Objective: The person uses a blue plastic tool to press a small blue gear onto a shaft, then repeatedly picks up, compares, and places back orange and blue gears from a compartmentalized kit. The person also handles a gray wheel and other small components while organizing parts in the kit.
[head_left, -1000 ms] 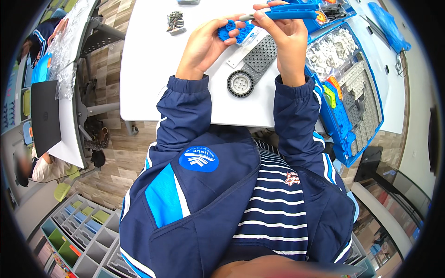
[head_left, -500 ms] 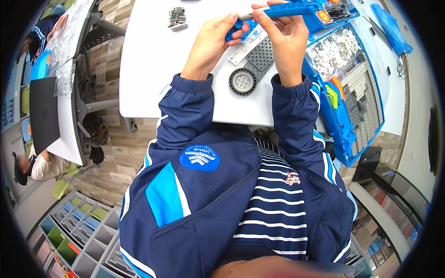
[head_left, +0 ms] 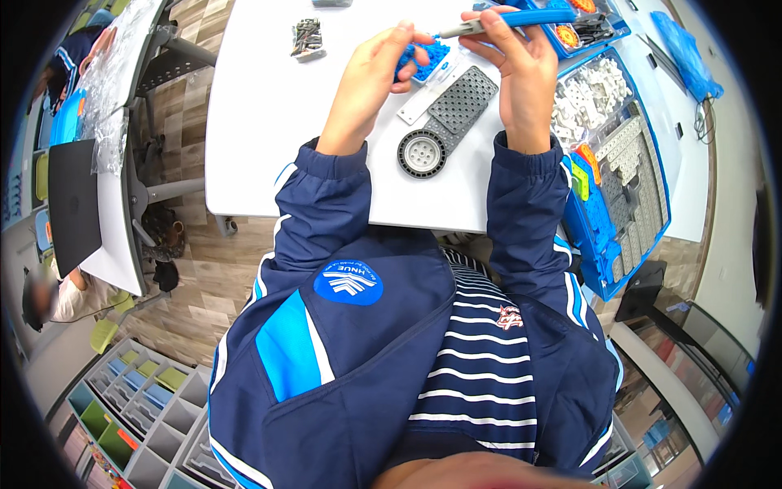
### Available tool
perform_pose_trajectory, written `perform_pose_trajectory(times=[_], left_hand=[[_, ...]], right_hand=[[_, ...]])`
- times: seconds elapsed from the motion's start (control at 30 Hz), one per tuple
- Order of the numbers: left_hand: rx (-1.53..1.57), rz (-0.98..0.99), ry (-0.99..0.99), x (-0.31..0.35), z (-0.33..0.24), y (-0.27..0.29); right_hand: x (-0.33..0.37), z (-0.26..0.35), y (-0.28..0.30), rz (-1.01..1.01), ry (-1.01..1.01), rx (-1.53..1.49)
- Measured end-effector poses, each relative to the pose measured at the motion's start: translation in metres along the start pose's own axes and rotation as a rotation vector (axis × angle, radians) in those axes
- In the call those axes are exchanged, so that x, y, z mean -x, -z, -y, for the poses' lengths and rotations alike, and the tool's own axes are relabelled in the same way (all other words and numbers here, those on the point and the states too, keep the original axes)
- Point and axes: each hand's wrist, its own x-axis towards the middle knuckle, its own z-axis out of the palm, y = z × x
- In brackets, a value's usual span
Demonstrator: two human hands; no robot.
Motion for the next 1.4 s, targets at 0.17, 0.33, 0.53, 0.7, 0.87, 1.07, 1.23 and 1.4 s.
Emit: perform_pose_trajectory(times=[0.17,0.33,0.53,0.7,0.87,1.07,1.23,1.4], left_hand=[[0.03,0.015,0.029,-0.004,0.007,0.006],[0.059,-0.029,0.021,-0.008,0.013,0.01],[0.112,-0.079,0.047,-0.009,0.014,0.009],[0.535,0.164,0.141,-0.011,0.01,0.024],[1.02,0.312,0.237,-0.013,0.013,0.032],[1.374,0.342,0.217,-0.011,0.018,0.028],[1.427,0.282,0.216,-0.005,0.015,0.027],[1.325,0.232,0.195,-0.003,0.011,0.033]], right_hand=[[0.003,-0.006,-0.003,0.094,-0.053,0.034],[0.001,-0.005,0.0,0.095,-0.09,0.027],[0.0,-0.018,0.007,0.083,-0.019,0.084],[-0.002,-0.015,0.005,0.041,0.042,0.106],[-0.002,-0.001,0.006,0.047,0.027,0.054],[-0.093,0.058,-0.01,0.047,0.026,0.261],[-0.282,0.066,-0.048,0.335,-0.236,0.328],[-0.363,0.05,-0.035,0.404,-0.404,0.697]])
